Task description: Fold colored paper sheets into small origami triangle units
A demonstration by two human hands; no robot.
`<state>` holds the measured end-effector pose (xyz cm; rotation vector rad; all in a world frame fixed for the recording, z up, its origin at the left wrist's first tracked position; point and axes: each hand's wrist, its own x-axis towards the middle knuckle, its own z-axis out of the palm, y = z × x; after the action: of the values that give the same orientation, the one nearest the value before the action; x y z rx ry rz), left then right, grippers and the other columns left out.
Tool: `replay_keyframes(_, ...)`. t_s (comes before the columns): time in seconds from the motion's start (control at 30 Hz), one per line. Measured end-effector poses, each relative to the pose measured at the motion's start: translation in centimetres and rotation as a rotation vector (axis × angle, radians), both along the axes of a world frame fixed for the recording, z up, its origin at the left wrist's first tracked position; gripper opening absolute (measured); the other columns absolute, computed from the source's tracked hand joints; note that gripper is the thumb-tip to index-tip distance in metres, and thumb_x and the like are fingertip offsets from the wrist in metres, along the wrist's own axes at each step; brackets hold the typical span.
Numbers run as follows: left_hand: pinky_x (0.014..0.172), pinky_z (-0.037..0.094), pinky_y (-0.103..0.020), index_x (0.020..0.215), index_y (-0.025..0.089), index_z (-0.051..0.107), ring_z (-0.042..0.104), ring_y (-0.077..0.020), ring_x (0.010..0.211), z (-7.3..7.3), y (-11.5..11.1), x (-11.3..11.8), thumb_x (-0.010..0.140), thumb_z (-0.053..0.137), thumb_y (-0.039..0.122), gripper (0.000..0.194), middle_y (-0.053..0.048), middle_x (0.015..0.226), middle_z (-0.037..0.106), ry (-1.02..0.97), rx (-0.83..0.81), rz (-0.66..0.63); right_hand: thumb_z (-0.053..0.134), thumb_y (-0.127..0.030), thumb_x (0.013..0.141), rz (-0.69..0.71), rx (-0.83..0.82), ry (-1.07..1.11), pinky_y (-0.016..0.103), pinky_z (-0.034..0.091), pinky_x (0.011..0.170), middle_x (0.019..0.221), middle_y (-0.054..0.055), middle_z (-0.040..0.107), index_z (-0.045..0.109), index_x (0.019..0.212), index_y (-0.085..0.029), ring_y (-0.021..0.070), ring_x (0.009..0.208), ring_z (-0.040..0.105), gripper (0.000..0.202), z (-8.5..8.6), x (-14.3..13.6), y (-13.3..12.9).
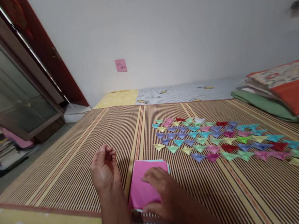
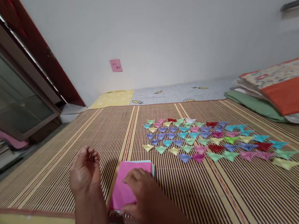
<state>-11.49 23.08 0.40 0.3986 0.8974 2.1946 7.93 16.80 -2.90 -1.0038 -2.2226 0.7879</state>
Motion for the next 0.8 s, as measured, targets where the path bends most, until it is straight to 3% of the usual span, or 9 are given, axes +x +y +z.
replay_keyframes(0.1, 0.059, 0.049, -0.016, 0.079, 0.014, 0.07, 0.063, -0.0073, 0.062, 0.0, -0.1, -0.3, 0.072, 0.079, 0.017, 0.012, 0.003, 0.068, 0.068, -0.014, -0.001, -0.016, 0.088, -0.046, 0.069, 0.017, -0.01, -0.129, 0.047, 0.044, 0.099, 0.125, 0.011, 0.063, 0.064, 0.12, -0.019, 0.0327, 0.114, 0.054, 0.063, -1.1, -2.3, -0.1)
replay_keyframes(0.33, 0.061, 0.049, -0.016, 0.079, 0.014, 0.07, 0.063, -0.0072, 0.062, -0.4, -0.2, -1.0, 0.073, 0.079, 0.017, 0.011, 0.002, 0.069, 0.068, -0.039, -0.002, -0.051, 0.085, -0.026, 0.072, -0.015, -0.107, -0.208, 0.04, 0.043, 0.093, 0.115, 0.01, 0.066, 0.067, 0.112, -0.015, 0.0286, 0.107, 0.056, 0.046, -2.7, -2.8, 0.2)
replay_keyframes(0.53, 0.058, 0.048, -0.016, 0.079, 0.014, 0.07, 0.062, -0.0071, 0.061, -0.7, 0.1, -0.8, 0.073, 0.08, 0.019, 0.013, 0.002, 0.069, 0.067, -0.036, -0.015, -0.072, 0.094, -0.039, 0.065, -0.026, -0.164, -0.104, 0.037, 0.045, 0.088, 0.108, 0.009, 0.068, 0.069, 0.105, -0.014, 0.0279, 0.104, 0.059, 0.053, -3.5, -2.2, 1.2)
replay_keyframes(0.8, 0.057, 0.048, -0.017, 0.08, 0.013, 0.07, 0.062, -0.0073, 0.059, -0.6, 0.2, -0.3, 0.073, 0.079, 0.02, 0.013, 0.002, 0.069, 0.067, -0.017, -0.015, -0.096, 0.098, -0.04, 0.057, -0.031, -0.2, -0.045, 0.035, 0.046, 0.084, 0.102, 0.008, 0.069, 0.068, 0.097, -0.014, 0.0267, 0.099, 0.062, 0.056, -4.0, -2.1, 1.7)
